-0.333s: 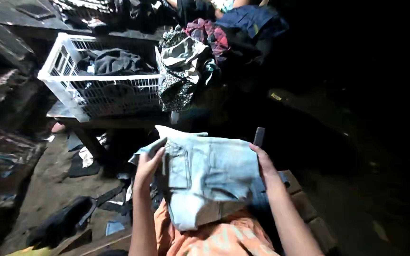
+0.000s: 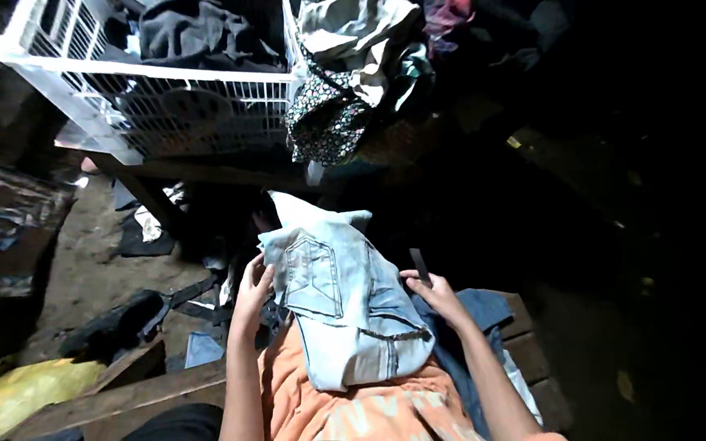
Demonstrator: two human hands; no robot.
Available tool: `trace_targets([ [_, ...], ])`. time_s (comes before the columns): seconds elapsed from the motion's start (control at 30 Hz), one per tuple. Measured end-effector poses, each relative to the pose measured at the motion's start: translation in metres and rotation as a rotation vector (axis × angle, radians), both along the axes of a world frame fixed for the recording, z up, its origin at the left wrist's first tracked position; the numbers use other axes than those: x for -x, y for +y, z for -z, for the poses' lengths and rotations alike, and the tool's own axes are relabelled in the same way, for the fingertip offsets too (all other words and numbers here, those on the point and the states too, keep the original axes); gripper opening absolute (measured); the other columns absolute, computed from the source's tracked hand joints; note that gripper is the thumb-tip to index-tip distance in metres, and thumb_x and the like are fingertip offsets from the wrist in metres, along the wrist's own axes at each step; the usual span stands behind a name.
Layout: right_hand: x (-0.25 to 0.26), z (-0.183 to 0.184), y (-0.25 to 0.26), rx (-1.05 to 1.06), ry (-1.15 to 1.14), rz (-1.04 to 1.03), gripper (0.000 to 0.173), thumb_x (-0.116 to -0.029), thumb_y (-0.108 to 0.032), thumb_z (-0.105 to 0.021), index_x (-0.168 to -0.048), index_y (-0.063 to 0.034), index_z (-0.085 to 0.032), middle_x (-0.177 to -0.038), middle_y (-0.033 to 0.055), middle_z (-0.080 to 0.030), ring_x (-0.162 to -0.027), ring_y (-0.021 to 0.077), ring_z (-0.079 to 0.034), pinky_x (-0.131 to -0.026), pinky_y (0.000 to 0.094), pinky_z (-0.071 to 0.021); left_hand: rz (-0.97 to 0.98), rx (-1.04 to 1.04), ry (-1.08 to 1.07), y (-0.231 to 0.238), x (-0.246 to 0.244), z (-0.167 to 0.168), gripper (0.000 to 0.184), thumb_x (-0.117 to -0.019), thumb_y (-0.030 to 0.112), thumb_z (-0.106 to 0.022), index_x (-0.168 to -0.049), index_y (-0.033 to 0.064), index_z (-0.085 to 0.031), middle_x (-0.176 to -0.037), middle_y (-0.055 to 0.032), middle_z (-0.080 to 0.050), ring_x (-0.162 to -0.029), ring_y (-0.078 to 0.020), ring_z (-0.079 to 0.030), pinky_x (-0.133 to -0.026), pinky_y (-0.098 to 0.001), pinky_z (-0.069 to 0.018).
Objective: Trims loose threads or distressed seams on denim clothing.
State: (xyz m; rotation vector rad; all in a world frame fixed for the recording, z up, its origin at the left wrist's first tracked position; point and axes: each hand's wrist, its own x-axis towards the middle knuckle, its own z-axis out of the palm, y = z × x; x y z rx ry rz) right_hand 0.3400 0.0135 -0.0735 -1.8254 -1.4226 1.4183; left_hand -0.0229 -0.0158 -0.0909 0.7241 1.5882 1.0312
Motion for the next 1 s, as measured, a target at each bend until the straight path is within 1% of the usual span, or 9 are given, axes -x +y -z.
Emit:
trace_targets([
  [0.1, 0.011, 0.016, 0.010, 0.213, 0.144, 0.016, 0.036, -0.1032, -0.026, -0.056, -0.126, 0.0008, -0.064, -0.085, -0.0019, -0.062, -0.064, -0.0005, -0.050, -0.060, 0.0177, -0.0437, 0.005, 0.045, -0.154, -0.021, -0.014, 0.004, 0.064, -0.1052, 0.042, -0.039, -0.154, 0.0008, -0.033, -0.141, -0.0147, -0.056, -0.121, -0.0173, -0.059, -0.100, -0.0372, -0.0512],
  [0.2, 0.026, 0.038, 0.027, 0.343, 0.301, 0.166, 0.029, -0.1095, -0.032, -0.042, -0.109, -0.0075, -0.057, -0.066, -0.0083, -0.051, -0.046, -0.0030, -0.038, -0.043, 0.0139, -0.0342, -0.034, -0.015, -0.397, -0.033, -0.030, 0.000, 0.090, -0.0869, 0.058, -0.069, -0.144, -0.0031, -0.036, -0.118, -0.0026, -0.068, -0.104, -0.0058, -0.067, -0.092, -0.0252, -0.0571],
  [0.33, 0.050, 0.054, 0.063, 0.249, 0.647, 0.264, 0.050, -0.1118, -0.032, -0.023, -0.132, 0.0029, -0.053, -0.110, 0.0059, -0.069, -0.093, 0.0053, -0.065, -0.084, 0.0235, -0.0551, -0.180, -0.005, -0.598, -0.050, -0.034, -0.003, 0.079, -0.0829, 0.042, -0.076, -0.140, 0.0054, -0.037, -0.101, 0.0032, -0.071, -0.084, -0.0030, -0.069, -0.075, -0.0206, -0.0593],
  [0.4, 0.058, 0.058, 0.080, 0.256, 0.752, 0.338, 0.049, -0.1122, -0.036, -0.022, -0.126, -0.0016, -0.054, -0.101, 0.0039, -0.071, -0.088, 0.0062, -0.068, -0.080, 0.0236, -0.0576, -0.256, 0.012, -0.677, -0.066, -0.041, -0.005, 0.058, -0.0878, 0.042, -0.071, -0.130, 0.0097, -0.048, -0.086, 0.0046, -0.070, -0.072, -0.0032, -0.066, -0.070, -0.0216, -0.0576],
  [0.5, 0.058, 0.058, 0.102, 0.382, 0.726, 0.450, 0.044, -0.1103, -0.044, -0.032, -0.091, -0.0129, -0.056, -0.058, -0.0044, -0.056, -0.046, 0.0017, -0.052, -0.048, 0.0177, -0.0493, -0.200, 0.067, -0.593, -0.089, -0.051, -0.022, 0.107, -0.0778, 0.055, -0.079, -0.151, 0.0001, -0.023, -0.116, -0.0048, -0.070, -0.098, -0.0106, -0.071, -0.088, -0.0291, -0.0586],
  [0.6, 0.052, 0.061, 0.112, 0.457, 0.702, 0.343, 0.052, -0.1111, -0.041, -0.030, -0.070, -0.0172, -0.051, -0.045, -0.0093, -0.042, -0.036, -0.0013, -0.038, -0.040, 0.0130, -0.0385, -0.032, 0.106, -0.406, -0.093, -0.065, -0.046, 0.120, -0.0796, 0.043, -0.076, -0.157, -0.0042, 0.002, -0.139, -0.0141, -0.059, -0.116, -0.0104, -0.064, -0.099, -0.0290, -0.0533],
  [0.67, 0.059, 0.056, 0.113, 0.441, 0.628, 0.289, 0.042, -0.1111, -0.032, -0.035, -0.075, -0.0176, -0.052, -0.049, -0.0092, -0.045, -0.040, -0.0015, -0.041, -0.043, 0.0139, -0.0397, 0.039, 0.126, -0.350, -0.086, -0.073, -0.053, 0.112, -0.0837, 0.023, -0.071, -0.158, -0.0022, 0.008, -0.140, -0.0181, -0.056, -0.115, -0.0098, -0.065, -0.098, -0.0274, -0.0544],
  [0.77, 0.066, 0.048, 0.108, 0.373, 0.563, 0.188, 0.015, -0.1078, -0.017, -0.044, -0.118, -0.0073, -0.050, -0.078, -0.0019, -0.059, -0.064, 0.0038, -0.057, -0.062, 0.0214, -0.0522, 0.057, 0.097, -0.370, -0.083, -0.071, -0.047, 0.099, -0.0862, -0.001, -0.066, -0.159, -0.0006, 0.001, -0.128, -0.0143, -0.064, -0.100, -0.0097, -0.071, -0.089, -0.0280, -0.0600],
  [1.0, 0.035, 0.037, 0.066, 0.243, 0.528, -0.137, 0.008, -0.0881, -0.010, -0.057, -0.092, -0.0164, -0.060, -0.060, -0.0133, -0.054, -0.046, -0.0047, -0.043, -0.044, 0.0134, -0.0361, 0.190, -0.134, -0.089, -0.071, 0.001, -0.048, 0.100, -0.0803, 0.008, -0.073, -0.162, 0.0027, -0.015, -0.149, -0.0109, -0.052, -0.119, -0.0068, -0.062, -0.099, -0.0270, -0.0546],
])
